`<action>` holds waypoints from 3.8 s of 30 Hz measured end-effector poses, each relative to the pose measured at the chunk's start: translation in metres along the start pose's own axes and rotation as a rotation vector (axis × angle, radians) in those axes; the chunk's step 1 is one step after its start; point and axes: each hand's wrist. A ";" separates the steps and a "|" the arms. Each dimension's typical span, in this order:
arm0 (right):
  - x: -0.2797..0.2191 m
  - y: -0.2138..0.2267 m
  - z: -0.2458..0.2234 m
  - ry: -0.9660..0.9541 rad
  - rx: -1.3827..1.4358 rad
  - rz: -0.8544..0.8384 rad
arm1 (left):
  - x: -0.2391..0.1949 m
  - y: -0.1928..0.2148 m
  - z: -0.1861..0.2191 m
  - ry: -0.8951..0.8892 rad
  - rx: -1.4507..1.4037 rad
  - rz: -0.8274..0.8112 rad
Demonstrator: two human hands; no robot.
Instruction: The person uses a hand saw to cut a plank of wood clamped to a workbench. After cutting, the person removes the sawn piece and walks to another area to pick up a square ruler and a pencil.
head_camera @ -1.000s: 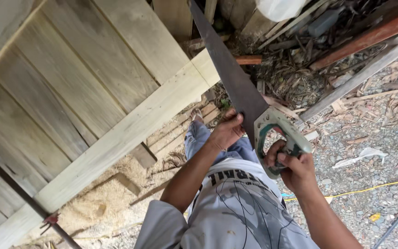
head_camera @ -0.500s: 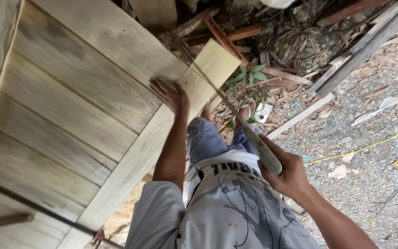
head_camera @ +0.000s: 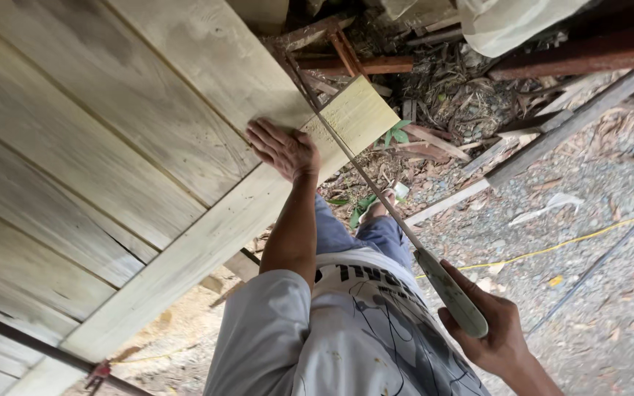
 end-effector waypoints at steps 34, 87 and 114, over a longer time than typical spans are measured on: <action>0.009 0.001 0.057 0.090 0.036 -0.043 | 0.006 -0.008 0.003 0.016 0.103 -0.005; 0.059 -0.018 0.087 0.057 0.022 -0.049 | 0.017 -0.004 0.015 0.070 0.144 -0.170; 0.301 -0.140 -0.004 0.555 0.053 -0.061 | 0.007 -0.010 0.004 0.008 0.031 0.041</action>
Point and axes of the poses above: each hand's wrist, its own x-axis towards the middle knuckle, its own y-axis out of the back of the hand, z = x × y, and after that the axes turned 9 degrees about x, right-handed
